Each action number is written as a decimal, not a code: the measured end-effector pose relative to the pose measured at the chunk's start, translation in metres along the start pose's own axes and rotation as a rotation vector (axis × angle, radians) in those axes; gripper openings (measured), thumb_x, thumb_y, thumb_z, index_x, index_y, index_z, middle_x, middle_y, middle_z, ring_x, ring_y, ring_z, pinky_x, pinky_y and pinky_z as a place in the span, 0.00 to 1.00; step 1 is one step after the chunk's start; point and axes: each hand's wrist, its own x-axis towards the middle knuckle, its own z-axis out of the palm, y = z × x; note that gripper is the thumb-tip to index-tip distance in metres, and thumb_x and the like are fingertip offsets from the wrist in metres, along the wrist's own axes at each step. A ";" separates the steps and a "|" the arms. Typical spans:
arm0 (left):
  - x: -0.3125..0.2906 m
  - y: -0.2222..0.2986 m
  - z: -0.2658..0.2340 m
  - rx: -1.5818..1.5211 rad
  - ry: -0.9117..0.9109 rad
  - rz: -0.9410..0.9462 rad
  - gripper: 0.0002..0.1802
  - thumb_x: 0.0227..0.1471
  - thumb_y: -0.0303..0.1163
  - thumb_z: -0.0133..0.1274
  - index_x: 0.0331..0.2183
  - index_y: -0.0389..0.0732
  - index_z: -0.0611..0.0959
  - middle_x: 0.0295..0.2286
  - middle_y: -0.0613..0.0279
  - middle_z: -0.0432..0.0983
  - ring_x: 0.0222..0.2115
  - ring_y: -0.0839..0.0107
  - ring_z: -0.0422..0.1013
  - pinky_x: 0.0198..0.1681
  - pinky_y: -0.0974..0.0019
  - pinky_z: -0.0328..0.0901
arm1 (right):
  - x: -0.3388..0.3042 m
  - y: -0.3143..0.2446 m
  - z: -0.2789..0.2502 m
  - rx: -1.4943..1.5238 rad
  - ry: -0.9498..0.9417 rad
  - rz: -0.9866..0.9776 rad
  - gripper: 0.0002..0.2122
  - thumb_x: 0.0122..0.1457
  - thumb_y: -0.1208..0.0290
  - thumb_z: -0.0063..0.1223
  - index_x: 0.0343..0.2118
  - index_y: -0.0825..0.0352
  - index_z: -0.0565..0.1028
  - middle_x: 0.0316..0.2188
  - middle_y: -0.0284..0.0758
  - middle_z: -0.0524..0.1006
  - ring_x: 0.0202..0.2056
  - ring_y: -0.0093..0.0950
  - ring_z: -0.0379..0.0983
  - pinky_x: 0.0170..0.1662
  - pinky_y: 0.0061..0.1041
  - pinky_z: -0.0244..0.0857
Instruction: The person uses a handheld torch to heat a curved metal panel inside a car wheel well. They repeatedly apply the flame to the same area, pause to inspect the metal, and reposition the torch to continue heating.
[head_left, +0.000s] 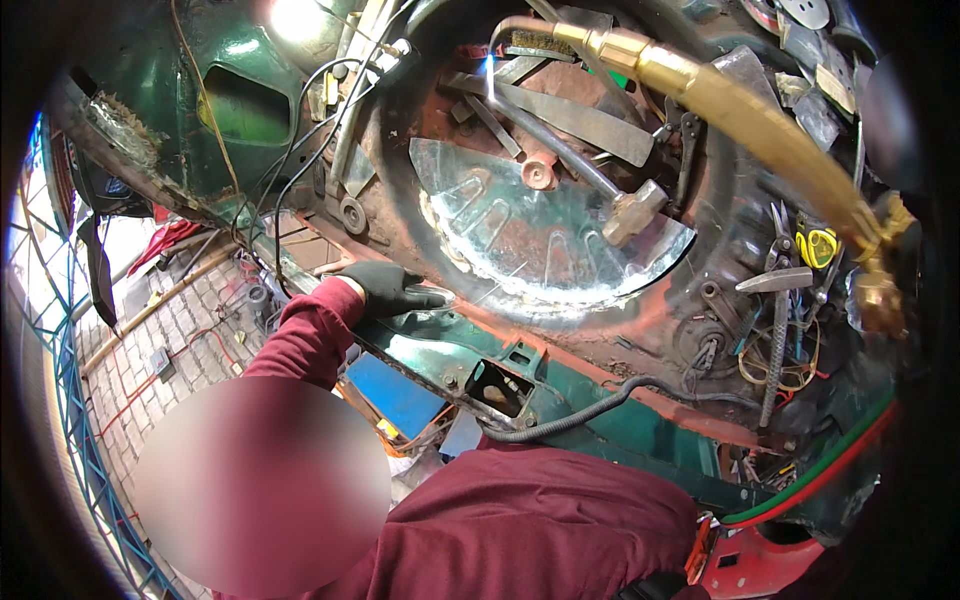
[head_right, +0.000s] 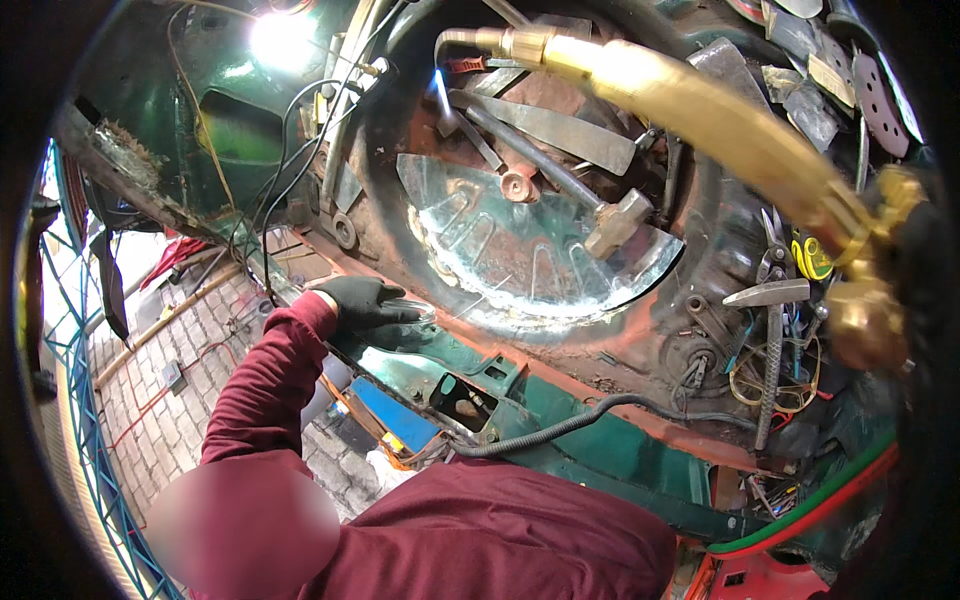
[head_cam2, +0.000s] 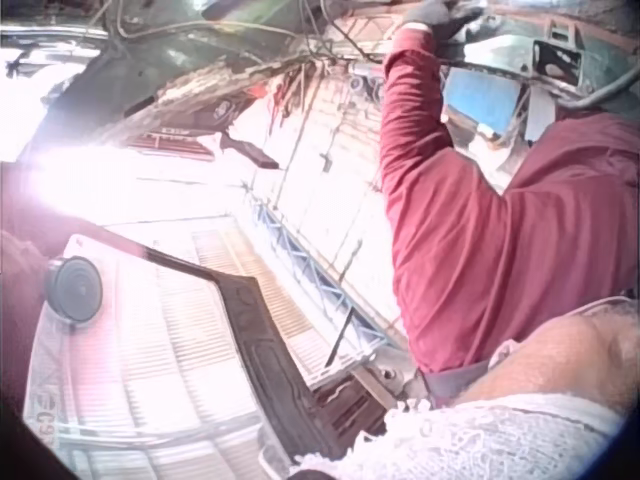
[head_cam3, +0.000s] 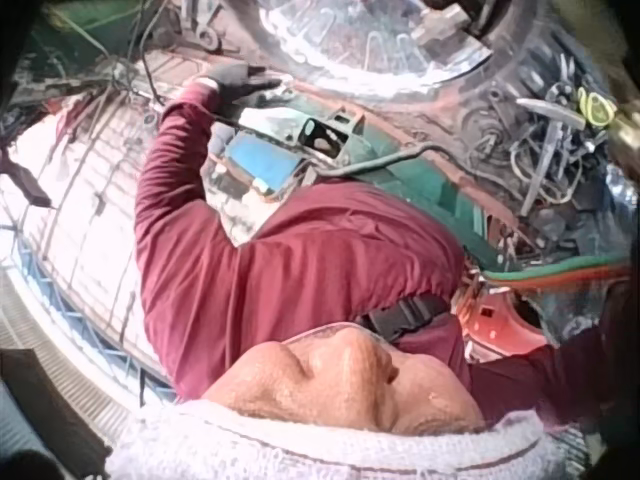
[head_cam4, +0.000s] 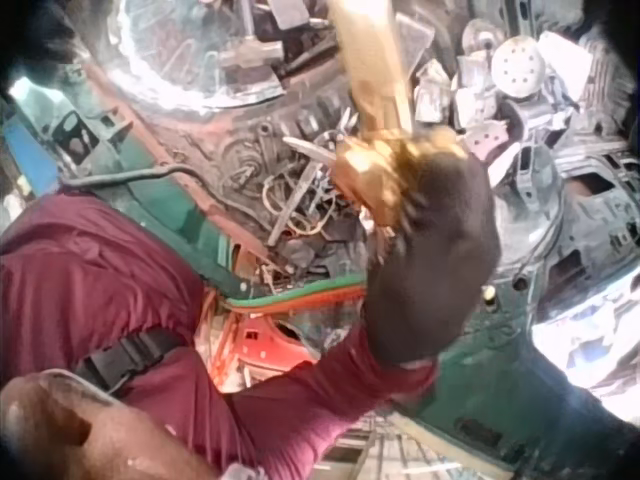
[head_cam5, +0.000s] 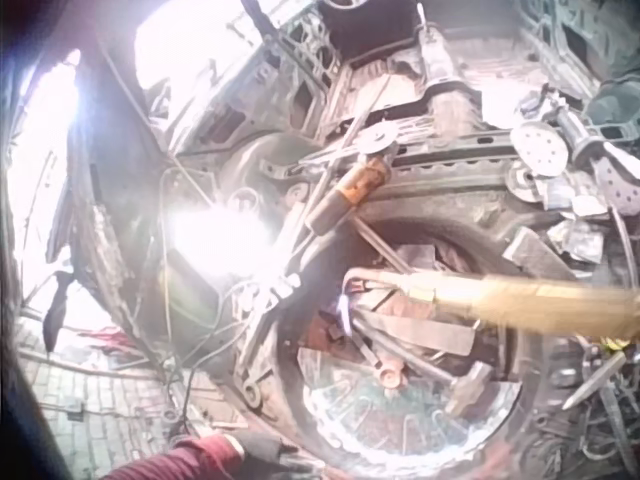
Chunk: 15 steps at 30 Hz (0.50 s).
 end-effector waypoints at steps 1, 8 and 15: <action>-0.016 0.015 0.001 0.017 -0.001 0.005 0.42 0.60 0.67 0.54 0.61 0.44 0.82 0.52 0.39 0.82 0.53 0.40 0.78 0.60 0.47 0.69 | 0.011 0.001 0.009 0.126 -0.042 0.058 0.19 0.78 0.58 0.49 0.41 0.72 0.79 0.32 0.39 0.78 0.34 0.28 0.72 0.40 0.29 0.67; 0.006 -0.001 0.013 0.131 0.023 0.116 0.43 0.58 0.61 0.60 0.68 0.48 0.76 0.50 0.41 0.83 0.50 0.42 0.80 0.56 0.46 0.72 | 0.038 -0.029 0.101 0.536 -0.126 0.392 0.26 0.75 0.46 0.50 0.40 0.72 0.78 0.29 0.38 0.75 0.32 0.24 0.70 0.40 0.30 0.65; -0.064 0.036 -0.029 0.079 0.322 0.149 0.34 0.65 0.46 0.56 0.69 0.48 0.74 0.38 0.39 0.84 0.40 0.42 0.81 0.45 0.45 0.73 | 0.030 -0.043 0.141 0.582 -0.097 0.317 0.20 0.76 0.56 0.52 0.45 0.73 0.79 0.34 0.44 0.79 0.35 0.34 0.74 0.45 0.35 0.69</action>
